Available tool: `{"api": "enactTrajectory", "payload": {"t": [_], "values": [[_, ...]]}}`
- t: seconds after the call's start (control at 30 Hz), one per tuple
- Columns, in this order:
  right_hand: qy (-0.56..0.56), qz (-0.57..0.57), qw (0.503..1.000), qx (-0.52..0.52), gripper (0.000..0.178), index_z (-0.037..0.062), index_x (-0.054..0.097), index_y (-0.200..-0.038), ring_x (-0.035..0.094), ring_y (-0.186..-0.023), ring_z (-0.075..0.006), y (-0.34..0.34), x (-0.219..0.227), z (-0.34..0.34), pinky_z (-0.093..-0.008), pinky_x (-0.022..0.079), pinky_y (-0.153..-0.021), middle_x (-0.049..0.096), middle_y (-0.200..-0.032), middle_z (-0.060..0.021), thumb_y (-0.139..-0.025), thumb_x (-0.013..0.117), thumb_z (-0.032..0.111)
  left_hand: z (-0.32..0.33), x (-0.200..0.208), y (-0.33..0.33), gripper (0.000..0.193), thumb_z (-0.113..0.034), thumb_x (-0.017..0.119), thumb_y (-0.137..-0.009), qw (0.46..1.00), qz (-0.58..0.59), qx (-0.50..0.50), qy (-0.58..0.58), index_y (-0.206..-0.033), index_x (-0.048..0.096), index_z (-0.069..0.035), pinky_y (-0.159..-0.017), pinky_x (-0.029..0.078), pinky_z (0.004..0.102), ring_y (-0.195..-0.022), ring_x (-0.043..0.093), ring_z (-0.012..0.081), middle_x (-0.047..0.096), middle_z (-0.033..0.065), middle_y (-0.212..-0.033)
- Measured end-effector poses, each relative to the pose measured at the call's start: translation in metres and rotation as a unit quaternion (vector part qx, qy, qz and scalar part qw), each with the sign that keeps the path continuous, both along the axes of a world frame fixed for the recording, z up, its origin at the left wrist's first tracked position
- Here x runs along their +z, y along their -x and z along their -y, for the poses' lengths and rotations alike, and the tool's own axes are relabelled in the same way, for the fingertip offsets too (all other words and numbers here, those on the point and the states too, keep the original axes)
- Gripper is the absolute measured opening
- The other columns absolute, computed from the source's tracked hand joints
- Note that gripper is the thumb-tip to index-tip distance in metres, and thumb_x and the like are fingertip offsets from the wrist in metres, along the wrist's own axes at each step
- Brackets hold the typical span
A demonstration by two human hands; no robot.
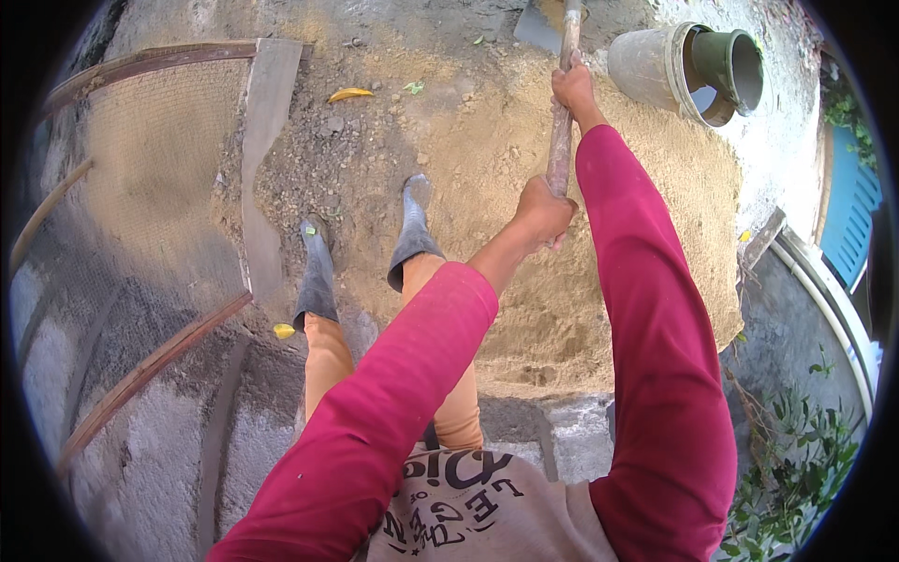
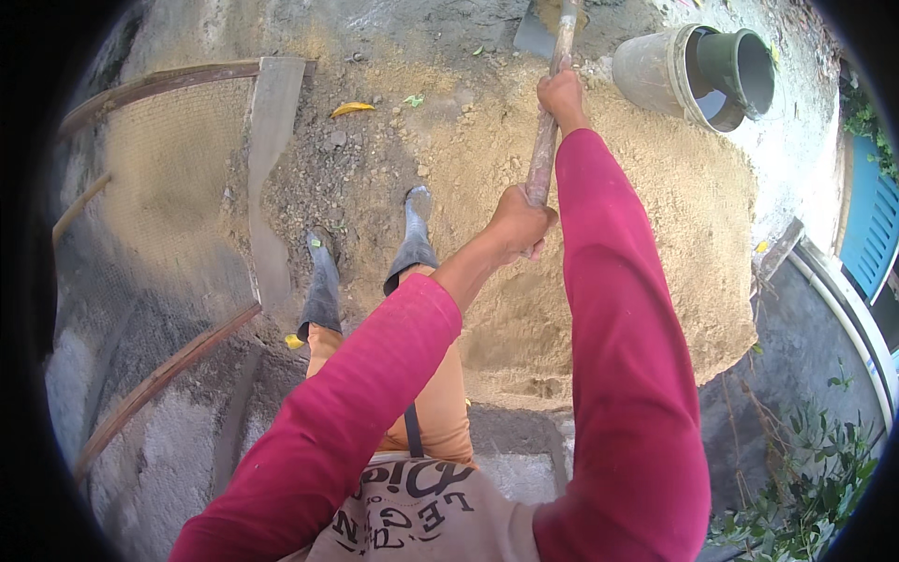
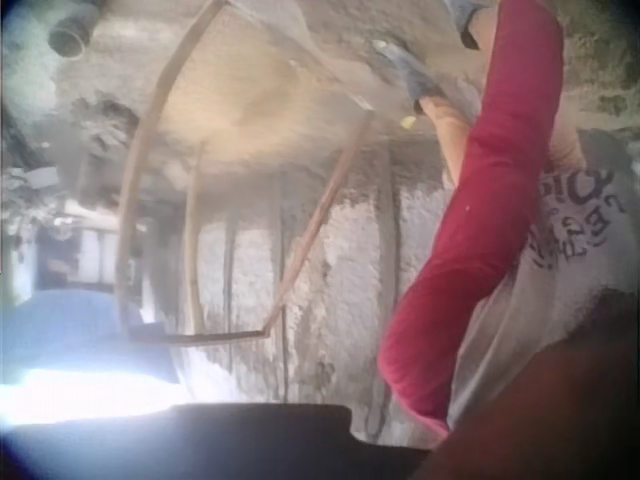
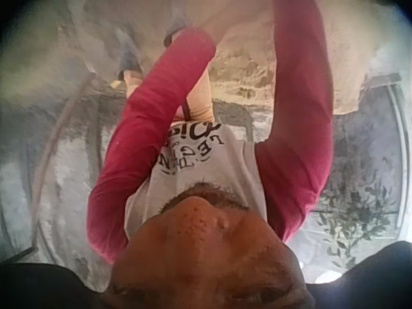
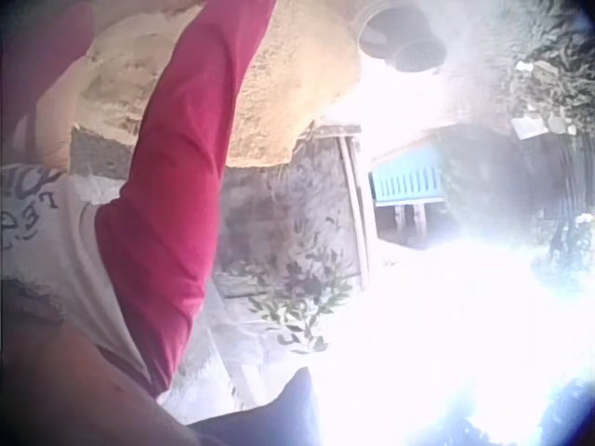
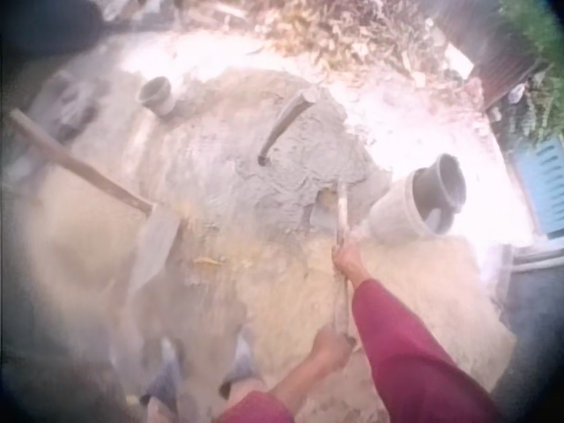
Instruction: The person uses a hoe to mix sand and water on a concrete floor, repeatedly turning and blending the materials. They then pour additional water from a bucket into the mixture and continue mixing to form a wet concrete blend.
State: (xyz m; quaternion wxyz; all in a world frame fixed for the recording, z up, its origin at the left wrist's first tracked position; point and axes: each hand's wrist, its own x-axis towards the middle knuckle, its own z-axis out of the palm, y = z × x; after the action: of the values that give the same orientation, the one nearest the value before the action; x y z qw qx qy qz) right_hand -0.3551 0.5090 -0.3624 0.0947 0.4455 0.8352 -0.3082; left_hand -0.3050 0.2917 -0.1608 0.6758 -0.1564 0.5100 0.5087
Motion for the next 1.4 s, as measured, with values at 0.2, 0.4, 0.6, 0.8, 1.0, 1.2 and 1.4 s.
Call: {"api": "enactTrajectory", "payload": {"t": [0.2,0.4,0.6,0.8,1.0,1.2,1.4], "values": [[0.105,0.078,0.991,-0.023,0.078,-0.0034,0.024,-0.149,0.066,-0.098,-0.0428,-0.030,0.041,0.073,-0.0417,0.053,-0.090,0.064,-0.110,-0.0320,-0.081,0.061,0.012,0.038,0.010,-0.036,0.017,-0.005,0.062,-0.086,0.995,0.009,-0.007,0.099,-0.092,0.048,0.003,-0.035,0.039,0.0329,-0.045,0.051,0.0169,0.056,0.0118,-0.073],[0.079,0.064,0.994,0.048,0.075,-0.0067,0.033,-0.144,0.069,-0.086,-0.0421,-0.118,0.032,0.093,-0.0441,0.056,-0.082,0.067,-0.094,-0.0313,-0.077,0.061,0.012,0.066,0.063,-0.084,0.013,0.001,0.059,-0.084,0.993,0.032,-0.039,0.109,-0.088,0.047,0.001,-0.033,0.036,0.0344,-0.041,0.048,0.0164,0.050,0.0062,-0.062],[0.049,0.042,0.998,-0.007,0.069,-0.0098,0.042,-0.136,0.068,-0.089,-0.0427,-0.183,0.045,0.163,-0.0426,0.056,-0.079,0.067,-0.092,-0.0310,-0.075,0.061,0.015,0.111,0.084,-0.130,0.014,-0.001,0.062,-0.083,0.990,0.053,-0.063,0.117,-0.085,0.049,0.003,-0.033,0.037,0.0355,-0.040,0.049,0.0181,0.051,0.0077,-0.060],[0.124,0.012,0.979,-0.161,0.062,-0.0028,0.045,-0.136,0.067,-0.075,-0.0287,-0.248,0.051,0.186,-0.0409,0.056,-0.062,0.065,-0.089,-0.0211,-0.078,0.060,0.008,0.133,0.128,-0.139,0.022,-0.010,0.065,-0.088,0.984,0.045,-0.147,0.092,-0.093,0.051,0.006,-0.038,0.042,0.0372,-0.049,0.056,0.0210,0.056,0.0134,-0.067],[0.372,-0.013,0.850,-0.374,0.020,0.0002,0.053,-0.106,0.061,-0.057,-0.0210,-0.253,0.182,0.164,-0.0357,0.051,-0.047,0.058,-0.067,-0.0100,-0.087,0.057,0.007,0.151,0.175,-0.128,0.025,-0.013,0.069,-0.088,0.914,-0.316,-0.238,-0.090,-0.102,0.054,0.001,-0.066,0.049,0.0428,-0.066,0.062,0.0276,0.057,0.0092,-0.066],[0.514,-0.139,0.669,-0.519,0.024,0.0015,0.053,-0.109,0.064,-0.064,-0.0299,-0.325,0.240,0.155,-0.0447,0.056,-0.056,0.061,-0.080,-0.0157,-0.088,0.060,0.010,0.092,0.259,-0.112,0.023,-0.020,0.079,-0.081,0.821,-0.510,0.049,-0.250,-0.088,0.064,-0.004,-0.077,0.046,0.0366,-0.079,0.062,0.0253,0.061,0.0043,-0.071],[0.480,-0.265,0.569,-0.612,0.024,0.0017,0.051,-0.110,0.064,-0.072,-0.0319,-0.313,0.286,0.189,-0.0483,0.056,-0.061,0.060,-0.089,-0.0176,-0.088,0.058,0.009,0.108,0.325,-0.045,0.029,-0.028,0.076,-0.088,0.904,-0.314,0.113,-0.266,-0.077,0.063,-0.004,-0.063,0.043,0.0284,-0.069,0.058,0.0127,0.062,0.0023,-0.073]]}}
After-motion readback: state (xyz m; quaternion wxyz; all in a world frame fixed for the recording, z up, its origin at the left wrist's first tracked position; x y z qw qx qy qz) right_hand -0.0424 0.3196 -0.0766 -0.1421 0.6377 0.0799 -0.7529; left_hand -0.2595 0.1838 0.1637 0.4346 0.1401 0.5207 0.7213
